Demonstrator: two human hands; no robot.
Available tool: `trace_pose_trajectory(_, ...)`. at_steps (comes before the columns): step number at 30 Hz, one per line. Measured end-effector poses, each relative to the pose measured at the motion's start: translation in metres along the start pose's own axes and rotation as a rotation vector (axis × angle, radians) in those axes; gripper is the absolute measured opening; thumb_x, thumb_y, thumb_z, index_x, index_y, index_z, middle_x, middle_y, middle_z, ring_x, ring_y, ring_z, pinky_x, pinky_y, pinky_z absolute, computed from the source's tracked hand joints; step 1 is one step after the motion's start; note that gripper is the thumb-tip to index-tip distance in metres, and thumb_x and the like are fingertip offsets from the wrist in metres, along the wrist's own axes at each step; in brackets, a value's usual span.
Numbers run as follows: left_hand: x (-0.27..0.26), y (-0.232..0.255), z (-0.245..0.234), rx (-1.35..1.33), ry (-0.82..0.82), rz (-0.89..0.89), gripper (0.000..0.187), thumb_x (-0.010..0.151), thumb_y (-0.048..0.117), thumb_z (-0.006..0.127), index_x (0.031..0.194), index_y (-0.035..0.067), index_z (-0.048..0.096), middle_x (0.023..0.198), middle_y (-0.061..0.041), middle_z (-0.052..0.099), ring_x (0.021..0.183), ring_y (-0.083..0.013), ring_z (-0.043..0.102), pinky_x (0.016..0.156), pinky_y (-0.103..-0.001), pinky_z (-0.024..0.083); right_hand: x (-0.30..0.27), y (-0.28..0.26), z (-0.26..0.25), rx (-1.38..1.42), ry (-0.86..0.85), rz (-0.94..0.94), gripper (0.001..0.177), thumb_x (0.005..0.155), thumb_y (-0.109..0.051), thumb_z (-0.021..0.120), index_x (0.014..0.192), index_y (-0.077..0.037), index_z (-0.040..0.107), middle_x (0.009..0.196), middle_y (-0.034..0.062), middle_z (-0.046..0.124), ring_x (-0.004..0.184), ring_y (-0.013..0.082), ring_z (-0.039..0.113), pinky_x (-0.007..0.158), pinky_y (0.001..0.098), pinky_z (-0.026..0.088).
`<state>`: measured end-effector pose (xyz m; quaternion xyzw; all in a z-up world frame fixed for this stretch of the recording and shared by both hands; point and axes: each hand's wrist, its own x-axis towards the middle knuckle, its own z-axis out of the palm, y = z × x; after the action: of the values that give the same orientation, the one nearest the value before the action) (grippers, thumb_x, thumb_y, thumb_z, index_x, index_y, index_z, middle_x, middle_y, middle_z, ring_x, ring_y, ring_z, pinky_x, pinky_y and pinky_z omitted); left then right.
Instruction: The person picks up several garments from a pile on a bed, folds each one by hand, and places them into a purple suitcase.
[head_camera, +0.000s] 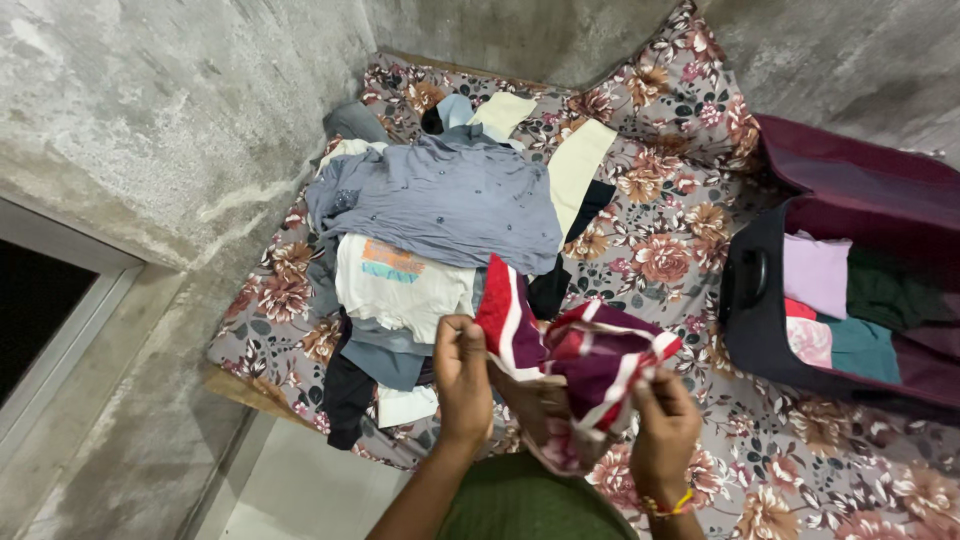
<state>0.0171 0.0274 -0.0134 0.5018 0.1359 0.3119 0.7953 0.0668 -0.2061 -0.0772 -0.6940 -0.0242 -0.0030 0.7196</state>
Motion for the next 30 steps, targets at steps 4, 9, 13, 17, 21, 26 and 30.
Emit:
trace_pose_trajectory(4,0.016,0.01,-0.012,0.027,0.09,0.061,0.019,0.109,0.026,0.054,0.1,0.009,0.05,0.08,0.007,0.043,0.071,-0.0027,0.035,0.061,-0.021,0.031,0.014,-0.018,-0.016,0.433,0.184,0.041,0.015,0.107,-0.005,0.051,0.117,0.001,0.06,0.112,0.0143,0.067,0.1,0.0223,0.066,0.09,0.034,0.057)
trace_pose_trajectory(9,0.036,0.023,-0.026,0.034,0.15,0.144,0.02,0.11,0.026,0.055,0.102,0.009,0.05,0.083,0.007,0.042,0.075,-0.0028,0.037,0.064,-0.021,0.033,0.024,-0.028,-0.049,0.638,0.246,0.049,0.029,0.107,-0.007,0.042,0.131,0.002,0.054,0.127,0.0177,0.066,0.117,0.0275,0.067,0.105,0.0393,0.056)
trace_pose_trajectory(13,0.041,0.025,-0.03,-0.024,0.245,0.181,0.022,0.111,0.028,0.053,0.104,0.008,0.049,0.082,0.006,0.043,0.072,-0.004,0.038,0.062,-0.021,0.035,0.029,-0.008,-0.069,0.847,0.267,0.033,0.034,0.106,-0.004,0.046,0.139,-0.003,0.055,0.138,0.0131,0.064,0.127,0.0288,0.063,0.113,0.0467,0.052)
trace_pose_trajectory(17,0.047,0.025,-0.034,-0.193,0.306,0.197,0.02,0.11,0.027,0.055,0.105,0.008,0.048,0.086,0.004,0.045,0.076,-0.0054,0.043,0.068,-0.024,0.043,0.029,0.001,-0.069,0.954,0.309,0.001,0.035,0.105,-0.001,0.048,0.139,-0.005,0.057,0.14,0.0107,0.065,0.134,0.0287,0.061,0.121,0.0524,0.046)
trace_pose_trajectory(21,0.049,0.032,-0.041,-0.148,0.322,0.151,0.019,0.11,0.027,0.054,0.107,0.008,0.049,0.093,0.001,0.052,0.076,-0.006,0.044,0.064,-0.023,0.038,0.024,-0.002,-0.065,0.961,0.28,-0.021,0.03,0.107,-0.003,0.049,0.135,-0.009,0.058,0.135,0.0094,0.064,0.131,0.0293,0.059,0.12,0.0597,0.043)
trace_pose_trajectory(26,0.062,0.02,-0.061,-0.19,0.284,0.176,0.02,0.112,0.026,0.057,0.11,0.008,0.049,0.099,-0.001,0.053,0.09,-0.0103,0.053,0.081,-0.03,0.049,0.035,-0.012,-0.056,0.902,0.249,0.034,0.027,0.106,-0.003,0.049,0.13,-0.006,0.06,0.13,0.0115,0.064,0.128,0.0298,0.06,0.119,0.0602,0.043)
trace_pose_trajectory(30,0.121,0.001,-0.089,-0.182,0.362,-0.001,0.019,0.103,0.028,0.054,0.109,0.011,0.048,0.106,-0.001,0.06,0.093,-0.0129,0.06,0.08,-0.034,0.054,0.072,-0.025,-0.027,0.719,0.242,0.34,0.021,0.1,0.0,0.049,0.117,-0.008,0.057,0.131,0.0108,0.063,0.13,0.027,0.062,0.113,0.0506,0.043)
